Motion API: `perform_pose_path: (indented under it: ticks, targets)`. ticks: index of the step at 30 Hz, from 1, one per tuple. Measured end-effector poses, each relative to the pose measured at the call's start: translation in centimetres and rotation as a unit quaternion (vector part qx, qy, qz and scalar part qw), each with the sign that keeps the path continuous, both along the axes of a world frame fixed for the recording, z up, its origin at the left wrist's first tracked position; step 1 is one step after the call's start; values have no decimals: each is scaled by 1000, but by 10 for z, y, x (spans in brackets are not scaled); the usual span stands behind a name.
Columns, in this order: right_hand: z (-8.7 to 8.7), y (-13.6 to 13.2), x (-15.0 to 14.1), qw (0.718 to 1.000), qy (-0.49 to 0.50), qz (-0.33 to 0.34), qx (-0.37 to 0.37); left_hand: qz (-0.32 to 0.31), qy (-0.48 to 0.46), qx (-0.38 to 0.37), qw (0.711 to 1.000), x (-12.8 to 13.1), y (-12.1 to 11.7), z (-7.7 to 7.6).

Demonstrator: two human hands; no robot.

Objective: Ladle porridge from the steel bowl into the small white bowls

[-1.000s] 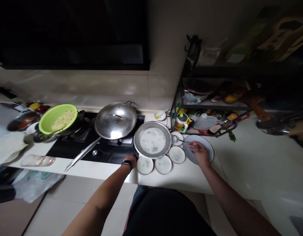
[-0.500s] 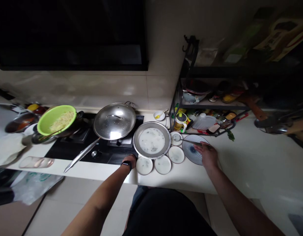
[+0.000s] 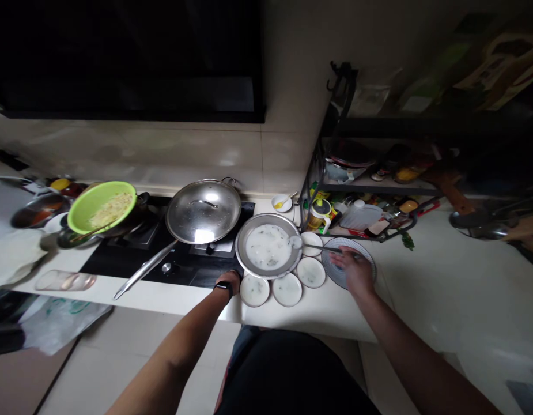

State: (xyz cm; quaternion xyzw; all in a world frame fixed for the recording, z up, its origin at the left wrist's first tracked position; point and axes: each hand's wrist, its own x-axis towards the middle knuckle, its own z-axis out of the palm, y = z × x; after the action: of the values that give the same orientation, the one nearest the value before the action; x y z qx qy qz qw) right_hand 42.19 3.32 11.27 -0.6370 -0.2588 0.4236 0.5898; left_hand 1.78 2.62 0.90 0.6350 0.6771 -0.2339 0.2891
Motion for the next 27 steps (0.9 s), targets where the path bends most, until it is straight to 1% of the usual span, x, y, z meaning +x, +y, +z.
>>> perform_pose_path:
  ticks: [3, 5, 6, 7, 8, 9, 10, 11, 12, 13, 14, 15, 16, 19, 21, 24, 27]
  targets:
    - [-12, 0, -21, 998, -32, 61, -11, -12, 10, -12, 1000, -1, 0, -1]
    - [-17, -4, -31, 992, -71, 105, -3, -14, 5, -7, 1000, -1, 0, -2]
    - [-19, -7, -34, 984, -108, 140, 14, -14, 2, -6, 1000, -2, 0, -4]
    - [-19, -11, -37, 969, -157, 187, 40, -14, 1, -6, 1000, -2, 0, -6]
    - [-18, -15, -38, 942, -215, 247, 75, -15, 1, -7, 1000, -3, 0, -9]
    - [-16, -19, -38, 902, -275, 313, 112, -15, 1, -7, 1000, -4, 0, -11]
    - [-14, -23, -37, 856, -327, 374, 145, -14, 2, -6, 1000, -5, 0, -13]
    - [-11, -26, -35, 814, -365, 418, 170, -12, 3, -4, 1000, -5, 0, -15]
    - [-8, -29, -33, 784, -392, 444, 185, -10, 3, -2, 1000, -5, 0, -17]
    - [-4, -31, -29, 768, -411, 451, 192, -9, 1, -1, 1000, -6, 0, -17]
    - [0, -32, -24, 765, -424, 443, 194, -9, 0, 0, 1000, -6, 0, -17]
    - [3, -32, -19, 773, -433, 423, 192, -10, 1, -1, 1000, -5, 0, -16]
    - [7, -31, -12, 787, -437, 394, 184, -10, 2, -4, 1000, -5, 0, -15]
    - [15, -24, 9, 843, -429, 294, 139, -11, 12, -10, 1000, -3, 1, -8]
    - [15, -17, 20, 872, -414, 242, 102, -15, 15, -14, 1000, -1, 1, -2]
    - [3, -8, 29, 904, -378, 192, 58, -19, 16, -18, 1000, 1, 1, 5]
    - [-14, -4, 28, 941, -303, 147, 26, -22, 20, -22, 999, 1, 0, 7]
